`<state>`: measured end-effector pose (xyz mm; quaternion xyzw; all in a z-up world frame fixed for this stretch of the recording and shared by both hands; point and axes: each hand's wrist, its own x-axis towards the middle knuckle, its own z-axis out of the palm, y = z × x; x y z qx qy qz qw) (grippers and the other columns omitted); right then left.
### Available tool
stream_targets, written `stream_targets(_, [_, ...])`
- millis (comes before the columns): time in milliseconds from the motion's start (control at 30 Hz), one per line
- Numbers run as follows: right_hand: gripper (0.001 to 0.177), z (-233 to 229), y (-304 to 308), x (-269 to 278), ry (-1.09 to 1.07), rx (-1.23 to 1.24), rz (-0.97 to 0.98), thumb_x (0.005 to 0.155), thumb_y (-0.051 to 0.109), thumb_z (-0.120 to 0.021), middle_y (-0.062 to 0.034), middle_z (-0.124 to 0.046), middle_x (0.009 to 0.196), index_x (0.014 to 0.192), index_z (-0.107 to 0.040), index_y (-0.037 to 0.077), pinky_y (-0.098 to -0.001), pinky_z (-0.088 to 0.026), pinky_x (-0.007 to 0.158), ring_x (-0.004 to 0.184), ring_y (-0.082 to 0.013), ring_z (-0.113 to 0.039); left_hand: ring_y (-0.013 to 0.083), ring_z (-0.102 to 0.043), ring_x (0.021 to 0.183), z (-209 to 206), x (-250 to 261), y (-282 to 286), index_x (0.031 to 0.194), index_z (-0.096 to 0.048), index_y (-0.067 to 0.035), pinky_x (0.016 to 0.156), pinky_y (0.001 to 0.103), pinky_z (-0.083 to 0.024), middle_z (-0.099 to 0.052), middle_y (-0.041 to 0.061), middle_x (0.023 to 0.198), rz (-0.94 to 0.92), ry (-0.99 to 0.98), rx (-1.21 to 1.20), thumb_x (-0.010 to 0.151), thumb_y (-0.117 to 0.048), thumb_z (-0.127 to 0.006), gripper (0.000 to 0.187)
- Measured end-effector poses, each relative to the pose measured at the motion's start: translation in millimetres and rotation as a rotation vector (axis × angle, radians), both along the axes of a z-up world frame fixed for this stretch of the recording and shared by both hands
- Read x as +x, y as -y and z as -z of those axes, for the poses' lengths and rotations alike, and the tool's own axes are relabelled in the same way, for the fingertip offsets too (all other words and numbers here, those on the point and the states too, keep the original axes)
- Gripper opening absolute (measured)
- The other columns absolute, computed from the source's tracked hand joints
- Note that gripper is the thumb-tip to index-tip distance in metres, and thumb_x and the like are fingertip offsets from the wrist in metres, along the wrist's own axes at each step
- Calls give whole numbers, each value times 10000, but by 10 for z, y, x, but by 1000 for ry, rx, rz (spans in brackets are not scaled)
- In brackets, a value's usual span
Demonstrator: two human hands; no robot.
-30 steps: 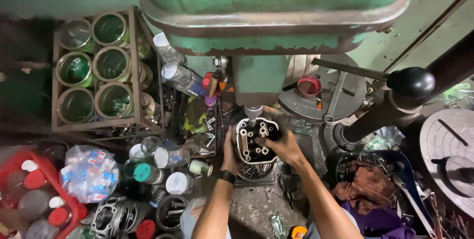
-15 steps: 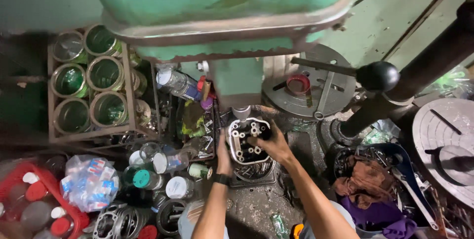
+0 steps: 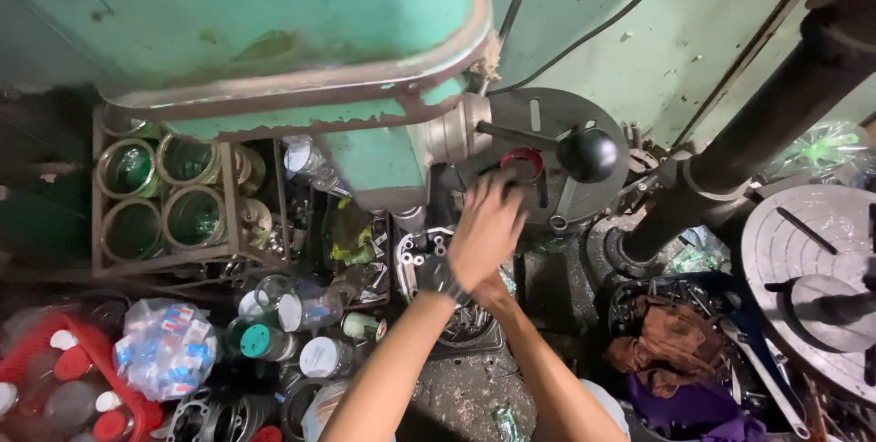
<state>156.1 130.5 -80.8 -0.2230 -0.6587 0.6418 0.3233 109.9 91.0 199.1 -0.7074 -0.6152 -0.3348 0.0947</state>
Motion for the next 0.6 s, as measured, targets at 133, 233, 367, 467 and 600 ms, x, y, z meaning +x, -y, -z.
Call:
stream_targets(133, [611, -739, 159, 61, -74, 13, 20, 809, 223, -816, -114, -665, 1232, 1320, -561, 7, -384, -534, 939, 1109, -189, -618, 426, -488, 1273, 241, -143, -569, 1145, -670, -21, 983, 600, -428, -489, 260, 1433, -109, -118, -36, 800, -113, -735, 363])
stream_targets(233, [495, -941, 170, 29, -30, -33, 45, 829, 235, -801, -104, -709, 1184, 1227, -621, 2, -383, -563, 904, 1057, -188, -650, 428, -455, 1320, 203, -186, -737, 996, -683, -30, 993, 571, -466, -495, 236, 1422, -129, -172, -199, 764, -69, -726, 239])
stream_targets(367, [315, -1157, 188, 71, 218, 93, 101, 869, 202, -762, -77, -755, 1079, 1107, -706, 3, -357, -559, 878, 1002, -163, -689, 443, -449, 1318, 283, -219, -861, 982, -694, -27, 989, 556, -487, -512, 226, 1383, -81, -116, -294, 759, -71, -735, 231])
stream_targets(467, [296, -1167, 229, 93, 108, 25, 55, 860, 157, -758, -75, -743, 1074, 1104, -702, 0, -344, -557, 861, 993, -142, -671, 425, -450, 1330, 260, -190, -879, 948, -709, -41, 1016, 566, -466, -518, 212, 1376, -100, -140, -327, 761, -64, -747, 192])
stream_targets(600, [348, -983, 171, 86, -10, -1, 38, 824, 130, -766, -73, -723, 1080, 1125, -654, -3, -338, -555, 839, 983, -131, -643, 401, -445, 1312, 108, -121, -870, 832, -731, -49, 1007, 598, -408, -481, 208, 1417, -146, -210, -342, 697, -42, -765, 140])
